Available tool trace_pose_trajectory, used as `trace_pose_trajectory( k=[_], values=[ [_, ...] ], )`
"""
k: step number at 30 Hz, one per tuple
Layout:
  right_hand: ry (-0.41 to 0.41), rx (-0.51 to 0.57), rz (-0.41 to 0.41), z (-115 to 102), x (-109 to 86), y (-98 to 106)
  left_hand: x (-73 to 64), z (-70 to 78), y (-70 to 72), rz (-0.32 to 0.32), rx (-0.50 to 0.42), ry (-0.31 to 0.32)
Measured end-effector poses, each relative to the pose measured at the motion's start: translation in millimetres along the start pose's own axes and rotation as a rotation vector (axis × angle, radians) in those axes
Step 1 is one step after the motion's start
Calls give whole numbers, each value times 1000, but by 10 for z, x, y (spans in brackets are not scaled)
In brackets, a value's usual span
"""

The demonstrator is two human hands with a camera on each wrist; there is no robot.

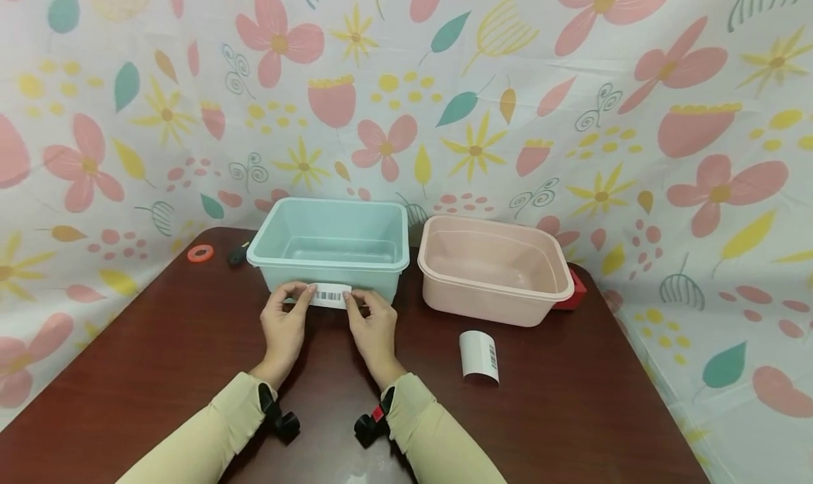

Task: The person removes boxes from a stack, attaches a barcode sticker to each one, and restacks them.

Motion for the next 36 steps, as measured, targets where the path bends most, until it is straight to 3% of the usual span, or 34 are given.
trace_pose_trajectory(
  k=[4, 10, 18, 25, 36],
  values=[
    [35, -31, 25, -11, 11, -29, 4, -190, -13, 4, 15, 6],
    [52, -45, 58, -15, 20, -68, 11, -268, -19, 2, 23, -16],
    [121, -84, 134, -40, 62, -82, 50, -291, -52, 34, 109, -80],
    [175, -102, 166, -48, 97, -117, 63, -295, -63, 60, 189, -86],
    [191, -114, 198, -65, 103, -136, 75, -302, -77, 79, 211, -105]
  ],
)
Point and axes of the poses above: each hand's wrist, its own x-axis towards the middle knuckle, its own y-axis out of the back of the hand, z = x × y, the point moved 3 cm from there along x, towards the middle knuckle, and after that the axes turned 4 degrees about -y, right-handed, at the moved point
